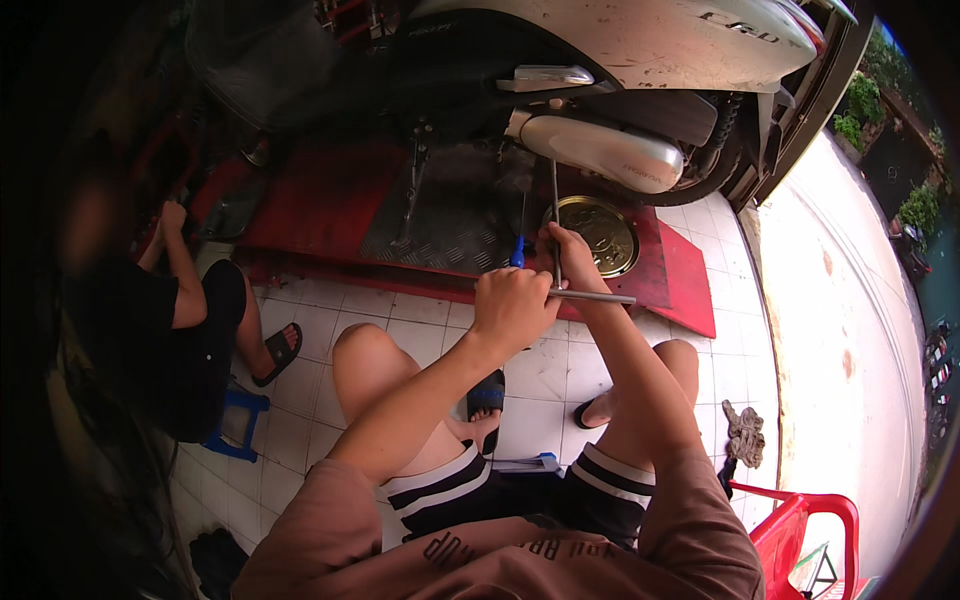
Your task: The person sits on a low stool in a workshop and uses a blue screwdriver to loosen a bolt on the side of a white scooter. They then switch to a T-handle wrench to continue loosening the bolt, working on the engine area while another person stands nearby.
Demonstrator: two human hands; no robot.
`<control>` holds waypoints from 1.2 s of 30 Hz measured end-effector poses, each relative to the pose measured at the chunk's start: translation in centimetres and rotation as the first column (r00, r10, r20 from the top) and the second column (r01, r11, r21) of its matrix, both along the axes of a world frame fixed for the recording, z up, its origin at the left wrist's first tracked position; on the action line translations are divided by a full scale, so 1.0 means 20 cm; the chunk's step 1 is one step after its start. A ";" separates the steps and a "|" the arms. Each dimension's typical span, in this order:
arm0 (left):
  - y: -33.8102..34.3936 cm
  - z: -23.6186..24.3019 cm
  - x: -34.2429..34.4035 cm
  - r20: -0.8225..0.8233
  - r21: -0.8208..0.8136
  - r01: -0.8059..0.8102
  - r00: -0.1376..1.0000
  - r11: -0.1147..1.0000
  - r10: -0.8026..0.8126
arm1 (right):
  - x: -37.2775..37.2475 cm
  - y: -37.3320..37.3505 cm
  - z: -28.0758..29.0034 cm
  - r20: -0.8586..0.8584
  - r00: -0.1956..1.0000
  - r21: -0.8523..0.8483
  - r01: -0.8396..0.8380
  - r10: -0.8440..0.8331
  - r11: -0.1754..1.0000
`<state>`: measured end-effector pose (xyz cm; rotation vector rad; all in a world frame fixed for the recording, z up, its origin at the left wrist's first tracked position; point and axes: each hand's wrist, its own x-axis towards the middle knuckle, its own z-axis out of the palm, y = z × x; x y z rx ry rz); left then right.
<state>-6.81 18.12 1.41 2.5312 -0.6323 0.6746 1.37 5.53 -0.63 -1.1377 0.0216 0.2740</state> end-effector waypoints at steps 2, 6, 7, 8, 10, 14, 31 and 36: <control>-0.05 -0.01 0.02 -0.004 0.005 0.016 1.000 1.000 -0.016 | 0.02 -0.04 -0.02 0.015 1.000 -0.008 0.012 -0.012 1.000; -0.12 0.00 0.03 -0.073 0.011 0.038 0.997 0.999 -0.037 | 0.01 -0.11 -0.02 0.073 0.997 0.028 0.038 -0.040 0.999; -0.14 -0.01 0.03 -0.055 -0.011 0.044 0.997 0.999 -0.044 | 0.01 -0.14 -0.01 0.084 0.996 0.032 0.035 -0.038 0.999; -0.17 0.00 0.05 -0.028 -0.037 0.046 0.999 0.998 -0.047 | 0.01 -0.16 0.02 0.104 0.994 0.032 0.028 -0.031 0.999; -0.21 0.02 0.07 0.036 -0.071 0.043 0.999 0.997 -0.040 | 0.02 -0.18 0.07 0.099 0.995 0.023 0.026 -0.028 0.999; -0.25 0.10 0.08 0.102 -0.135 0.023 0.995 0.991 -0.010 | 0.06 -0.22 0.11 0.097 0.995 0.075 -0.045 0.037 0.996; -0.18 0.12 0.12 0.038 -0.157 -0.054 0.997 0.986 0.061 | 0.12 -0.10 0.15 0.140 0.990 -0.041 -0.017 0.023 0.999; -0.09 0.12 0.17 -0.011 -0.141 -0.172 0.985 0.975 0.172 | 0.19 0.05 0.18 0.126 0.988 -0.015 -0.089 0.091 0.996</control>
